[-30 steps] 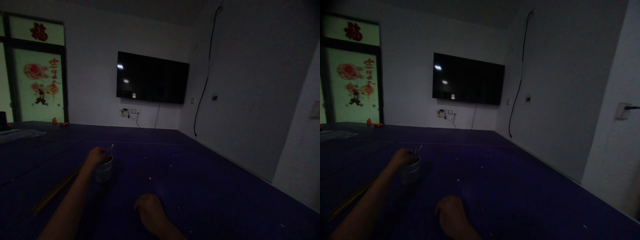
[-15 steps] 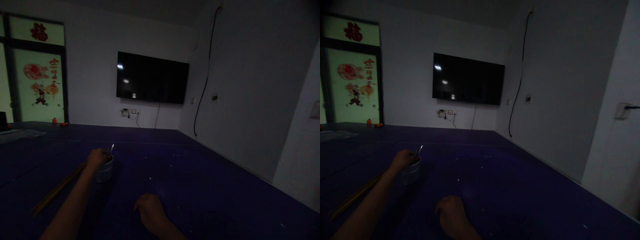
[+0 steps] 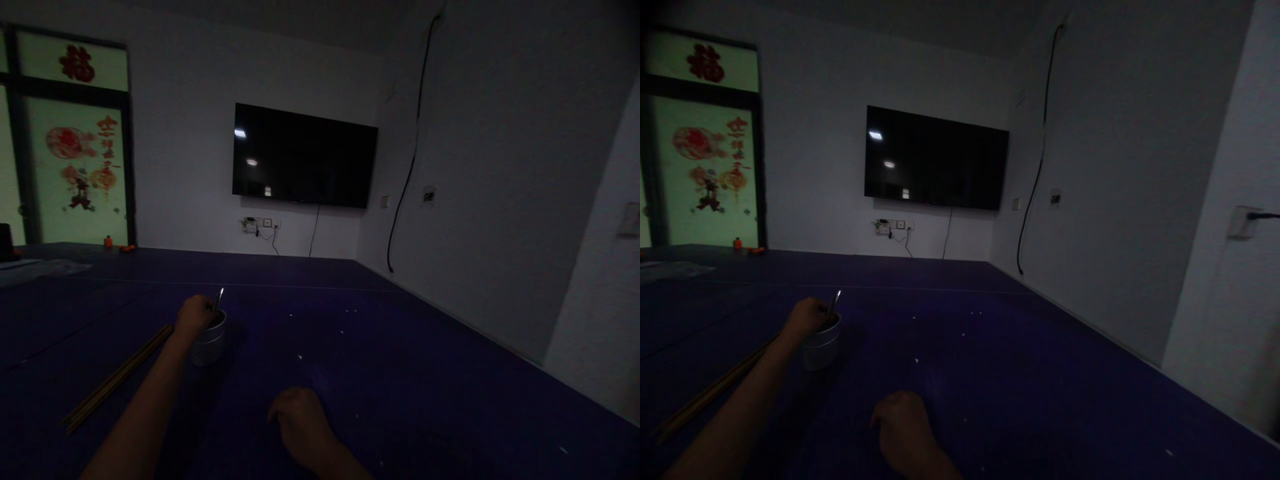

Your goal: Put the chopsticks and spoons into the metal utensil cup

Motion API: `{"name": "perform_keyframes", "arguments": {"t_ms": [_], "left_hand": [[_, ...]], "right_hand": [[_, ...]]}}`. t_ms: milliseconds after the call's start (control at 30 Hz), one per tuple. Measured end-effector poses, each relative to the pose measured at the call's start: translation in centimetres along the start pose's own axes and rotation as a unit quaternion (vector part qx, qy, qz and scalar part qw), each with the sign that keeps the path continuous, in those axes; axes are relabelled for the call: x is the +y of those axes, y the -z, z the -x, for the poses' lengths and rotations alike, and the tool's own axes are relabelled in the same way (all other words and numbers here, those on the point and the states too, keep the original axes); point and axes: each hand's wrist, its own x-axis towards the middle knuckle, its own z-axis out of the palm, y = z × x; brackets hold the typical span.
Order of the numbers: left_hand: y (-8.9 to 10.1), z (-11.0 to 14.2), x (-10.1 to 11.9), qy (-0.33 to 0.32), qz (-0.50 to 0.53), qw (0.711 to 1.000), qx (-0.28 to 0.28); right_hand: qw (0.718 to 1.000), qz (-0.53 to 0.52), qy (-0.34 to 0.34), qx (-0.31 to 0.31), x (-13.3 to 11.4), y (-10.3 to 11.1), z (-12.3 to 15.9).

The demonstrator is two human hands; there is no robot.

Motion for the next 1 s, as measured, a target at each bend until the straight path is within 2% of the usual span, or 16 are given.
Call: {"name": "perform_keyframes", "arguments": {"t_ms": [1000], "left_hand": [[-0.29,-0.09,0.70,-0.019,0.003,1.000,0.000]], "right_hand": [[1.000,0.007,0.006,-0.002,-0.20,0.14,-0.09]]}}
